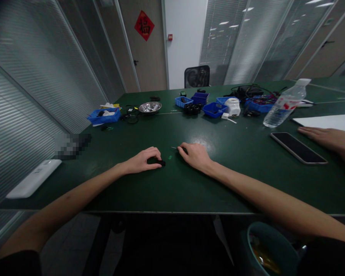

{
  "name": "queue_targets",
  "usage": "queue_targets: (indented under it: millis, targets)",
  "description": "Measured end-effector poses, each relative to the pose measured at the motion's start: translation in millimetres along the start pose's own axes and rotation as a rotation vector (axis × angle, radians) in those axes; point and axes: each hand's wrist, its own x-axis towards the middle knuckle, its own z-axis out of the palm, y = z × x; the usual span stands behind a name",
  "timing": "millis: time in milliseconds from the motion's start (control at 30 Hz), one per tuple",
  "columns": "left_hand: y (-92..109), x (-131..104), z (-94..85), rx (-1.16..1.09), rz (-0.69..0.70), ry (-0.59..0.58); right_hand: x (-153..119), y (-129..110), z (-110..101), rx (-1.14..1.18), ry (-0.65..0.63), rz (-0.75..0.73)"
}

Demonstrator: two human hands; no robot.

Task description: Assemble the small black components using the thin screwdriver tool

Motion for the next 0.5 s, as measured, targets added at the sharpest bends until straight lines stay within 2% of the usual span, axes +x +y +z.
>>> queue_targets:
  millis: [133,333,433,500]
  targets:
    - [7,0,-0.3,0.032,0.078,-0.017,1,2,1,0.010,-0.006,-0.004]
    - [21,2,0.5,0.141,0.117,-0.138,1,4,6,-0.035,0.007,-0.001]
    - [12,3,-1.8,0.221,0.073,-0.102,1,3,5,-0.027,0.005,-0.007]
    - [-4,0,-9.2,0.285,0.014,-0.041,1,3,4,-0.021,0.001,-0.001]
